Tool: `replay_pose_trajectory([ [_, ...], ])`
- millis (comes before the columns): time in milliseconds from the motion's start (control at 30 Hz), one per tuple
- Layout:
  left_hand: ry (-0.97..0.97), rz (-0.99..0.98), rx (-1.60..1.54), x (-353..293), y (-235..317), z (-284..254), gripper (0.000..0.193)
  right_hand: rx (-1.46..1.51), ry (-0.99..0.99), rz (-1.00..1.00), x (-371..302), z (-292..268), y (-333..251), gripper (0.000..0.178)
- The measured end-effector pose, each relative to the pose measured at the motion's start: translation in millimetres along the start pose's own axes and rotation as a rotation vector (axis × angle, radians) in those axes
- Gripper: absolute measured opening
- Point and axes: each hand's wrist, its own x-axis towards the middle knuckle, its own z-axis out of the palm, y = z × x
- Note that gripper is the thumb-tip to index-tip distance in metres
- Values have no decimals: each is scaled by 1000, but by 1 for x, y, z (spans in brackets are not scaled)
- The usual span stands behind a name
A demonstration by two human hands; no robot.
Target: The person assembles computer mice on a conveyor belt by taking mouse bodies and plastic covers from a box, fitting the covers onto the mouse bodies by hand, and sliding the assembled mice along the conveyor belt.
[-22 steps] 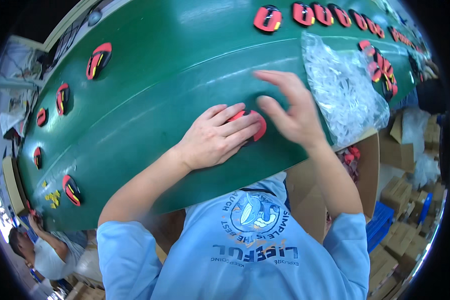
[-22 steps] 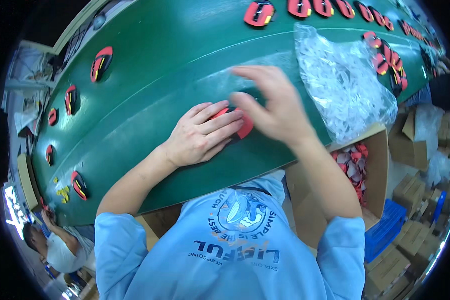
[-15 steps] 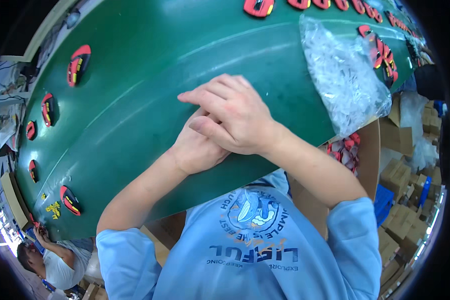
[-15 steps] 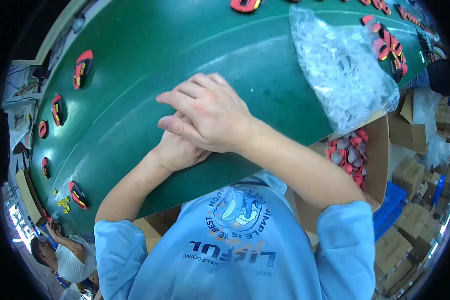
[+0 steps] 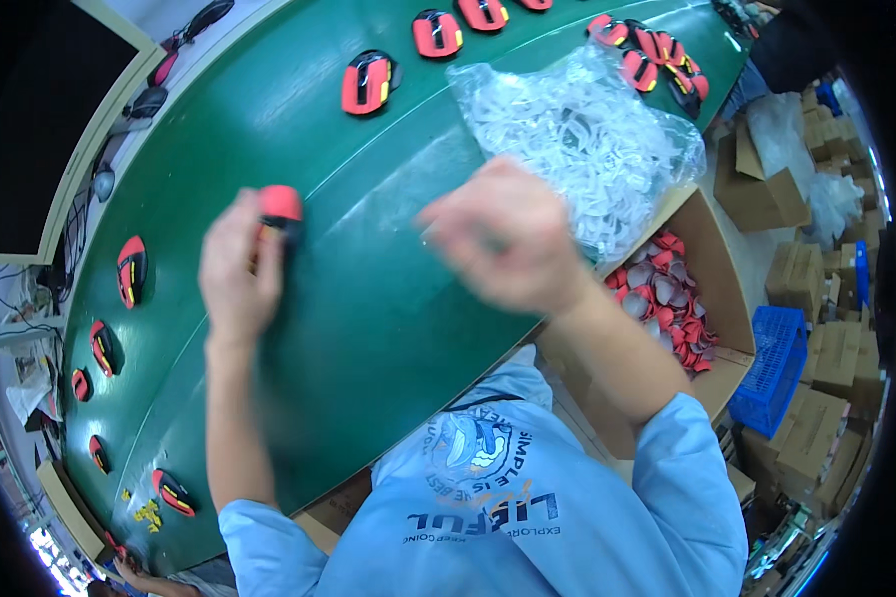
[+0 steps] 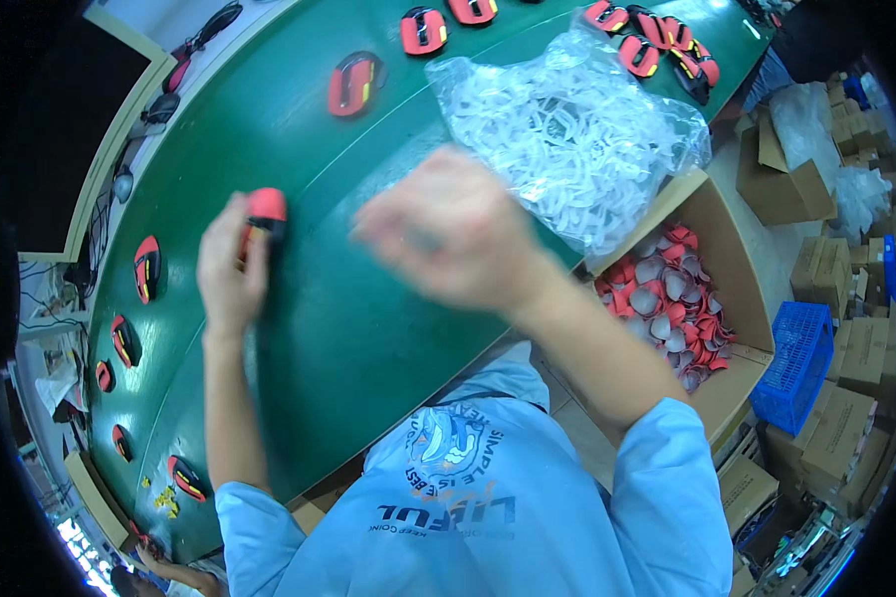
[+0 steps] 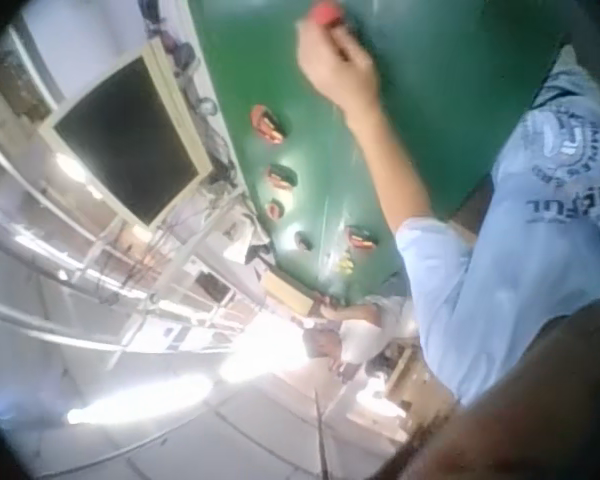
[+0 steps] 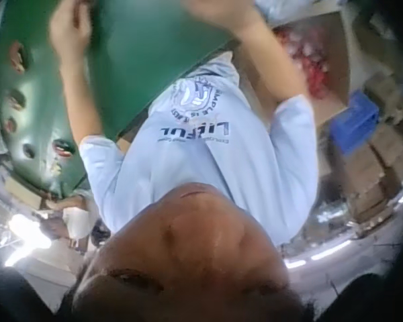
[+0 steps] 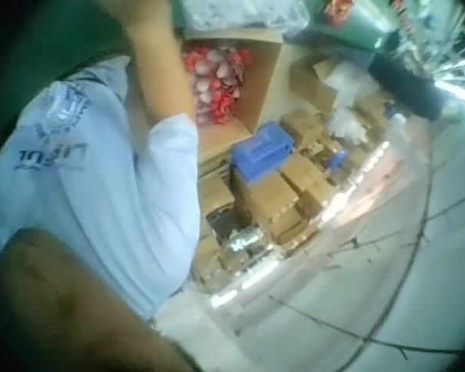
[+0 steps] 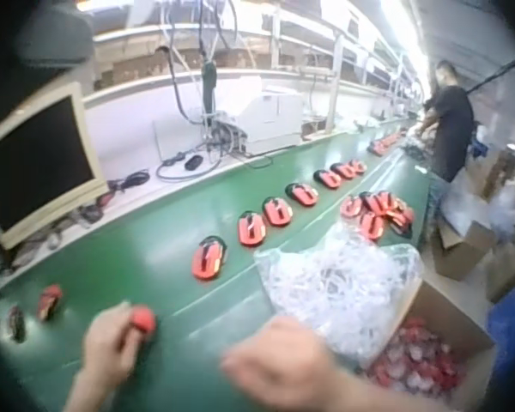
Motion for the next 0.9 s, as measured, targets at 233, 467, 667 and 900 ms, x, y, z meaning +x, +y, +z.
replay_pose_trajectory([
  [233, -56, -251, 20, 101, -21, 72, 84, -606, -168, 474, -28, -110, 143, 20],
  [467, -162, -572, 18, 161, 34, 137, 108, -664, -251, 517, -38, -113, 167, 26],
  [667, -176, -194, -347, 64, 51, 46, 98, 100, 70, 604, -38, -112, 82, 21],
  [900, -245, -139, -296, -40, 118, 1, 101, 115, -350, 200, -19, 10, -10, 33],
])
